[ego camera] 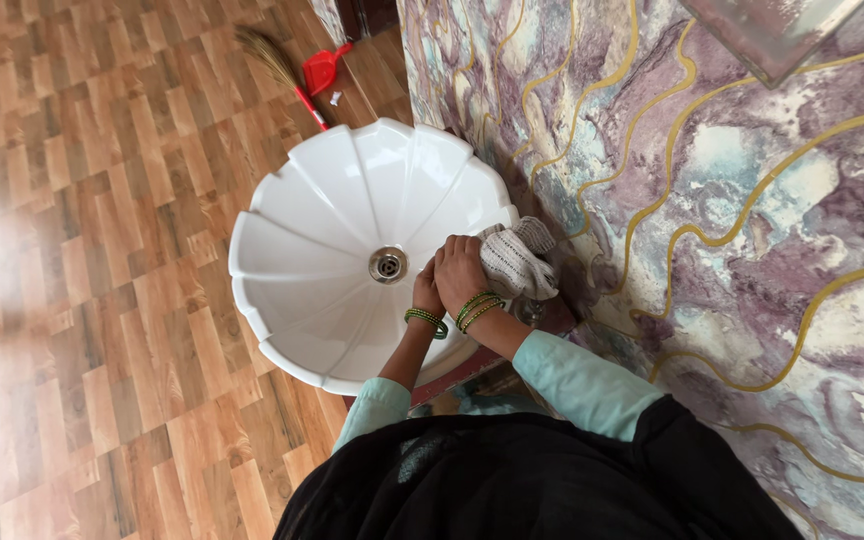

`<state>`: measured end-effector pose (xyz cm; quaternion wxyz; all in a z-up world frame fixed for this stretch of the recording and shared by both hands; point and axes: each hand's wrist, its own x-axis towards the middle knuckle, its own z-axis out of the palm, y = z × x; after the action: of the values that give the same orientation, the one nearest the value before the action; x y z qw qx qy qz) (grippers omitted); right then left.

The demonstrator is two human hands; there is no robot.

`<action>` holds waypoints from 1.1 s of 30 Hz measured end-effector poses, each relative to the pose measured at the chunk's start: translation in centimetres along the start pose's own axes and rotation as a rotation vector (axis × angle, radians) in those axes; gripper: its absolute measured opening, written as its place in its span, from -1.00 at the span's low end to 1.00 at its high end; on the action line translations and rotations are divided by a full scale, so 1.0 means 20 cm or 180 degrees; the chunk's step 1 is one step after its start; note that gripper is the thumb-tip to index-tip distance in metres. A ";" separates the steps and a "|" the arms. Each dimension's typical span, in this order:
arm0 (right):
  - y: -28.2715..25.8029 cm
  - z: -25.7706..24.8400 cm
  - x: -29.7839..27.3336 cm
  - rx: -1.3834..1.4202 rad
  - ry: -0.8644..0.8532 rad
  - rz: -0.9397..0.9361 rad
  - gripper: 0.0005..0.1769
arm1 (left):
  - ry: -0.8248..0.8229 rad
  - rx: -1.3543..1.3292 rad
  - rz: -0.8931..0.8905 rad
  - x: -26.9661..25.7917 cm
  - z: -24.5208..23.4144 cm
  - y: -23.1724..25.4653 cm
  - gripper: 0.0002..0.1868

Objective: The person wipes the faucet and basin of a white pedestal sink using a cloth. They scrub the interior and exterior surfaces of the sink repeatedly while another person sweeps the floor nearby.

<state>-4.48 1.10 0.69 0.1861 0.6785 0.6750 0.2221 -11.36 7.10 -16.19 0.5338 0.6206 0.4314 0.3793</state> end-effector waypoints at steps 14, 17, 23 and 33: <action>0.42 0.30 -0.53 0.3708 0.2207 0.0877 -0.33 | -0.0419 0.2842 0.2167 -0.25 0.32 0.93 -0.70; 0.26 0.59 -0.59 0.3761 0.2505 0.1194 -0.23 | -0.0680 0.3463 0.2622 -0.30 0.47 0.93 -0.54; 0.09 0.77 -0.65 0.4224 0.1231 0.1847 -0.27 | -0.0754 0.3617 0.3200 -0.33 0.53 0.84 -0.49; 0.45 0.06 -0.46 0.2631 0.1070 0.0921 -0.23 | -0.0202 0.1387 0.1622 -0.21 0.20 0.95 -0.84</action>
<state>3.66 -8.21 4.23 -0.2444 0.7375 0.6261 0.0651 -6.57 0.75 1.95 0.2897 0.8195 0.3166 0.3798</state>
